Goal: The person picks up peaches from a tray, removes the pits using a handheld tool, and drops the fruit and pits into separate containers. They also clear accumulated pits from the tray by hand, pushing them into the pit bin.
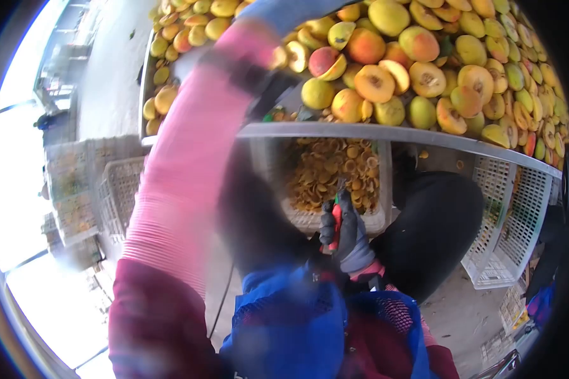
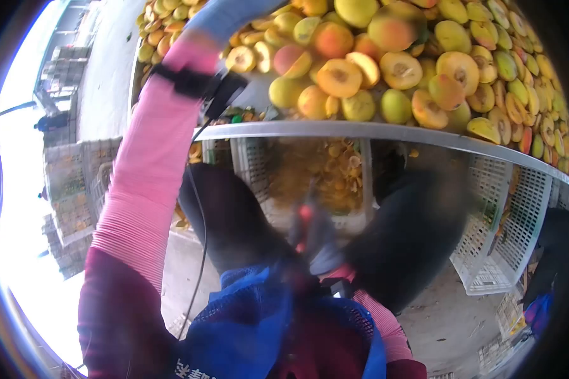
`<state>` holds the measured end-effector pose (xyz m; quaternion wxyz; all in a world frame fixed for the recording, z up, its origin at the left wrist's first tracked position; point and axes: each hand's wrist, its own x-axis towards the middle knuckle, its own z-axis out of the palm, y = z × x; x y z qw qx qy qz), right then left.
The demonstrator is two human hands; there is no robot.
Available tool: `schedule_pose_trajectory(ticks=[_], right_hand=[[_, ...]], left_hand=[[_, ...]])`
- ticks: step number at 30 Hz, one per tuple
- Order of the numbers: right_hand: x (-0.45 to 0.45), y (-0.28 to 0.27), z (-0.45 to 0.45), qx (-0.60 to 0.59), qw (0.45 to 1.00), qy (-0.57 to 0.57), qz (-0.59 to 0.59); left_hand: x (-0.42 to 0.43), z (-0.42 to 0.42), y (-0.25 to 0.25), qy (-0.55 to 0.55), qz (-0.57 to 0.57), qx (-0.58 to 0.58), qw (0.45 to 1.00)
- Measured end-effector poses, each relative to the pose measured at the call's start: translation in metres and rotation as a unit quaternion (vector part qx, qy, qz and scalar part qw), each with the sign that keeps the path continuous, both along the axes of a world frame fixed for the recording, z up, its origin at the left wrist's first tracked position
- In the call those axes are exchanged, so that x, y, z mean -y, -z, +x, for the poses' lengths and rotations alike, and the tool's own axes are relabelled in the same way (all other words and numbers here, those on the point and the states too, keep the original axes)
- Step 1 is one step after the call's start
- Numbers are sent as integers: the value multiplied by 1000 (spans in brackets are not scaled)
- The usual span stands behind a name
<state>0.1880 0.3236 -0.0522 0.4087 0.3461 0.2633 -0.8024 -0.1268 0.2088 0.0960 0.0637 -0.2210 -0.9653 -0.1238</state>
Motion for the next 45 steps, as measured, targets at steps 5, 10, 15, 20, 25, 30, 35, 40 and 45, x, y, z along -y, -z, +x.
schedule_pose_trajectory(ticks=[5, 10, 15, 20, 25, 30, 35, 40, 45], right_hand=[[5, 50, 22, -144, 975, -9, 171], [-3, -11, -15, -60, 993, -3, 98], [-4, -17, -9, -89, 986, -35, 134], [-6, -17, -1, -76, 993, -3, 87], [-2, 6, 12, -83, 993, 49, 63], [1, 36, 27, -158, 980, 37, 114], [-7, 13, 19, -140, 984, 69, 80], [-18, -64, -10, -167, 979, 93, 72], [-14, -93, -13, -198, 975, 75, 65]], left_hand=[[-73, -38, 15, 31, -76, -187, 979], [-26, -46, 70, 29, -69, -178, 981], [32, 2, 80, 35, -147, -14, 988], [101, 50, 74, 7, -188, 52, 981], [144, 101, 73, -216, -119, 47, 968], [171, 121, 88, -291, -82, 45, 952], [130, 149, 56, -265, 102, -20, 959], [61, 238, 18, -30, 203, 19, 979], [39, 292, 48, 30, 340, 50, 939]])
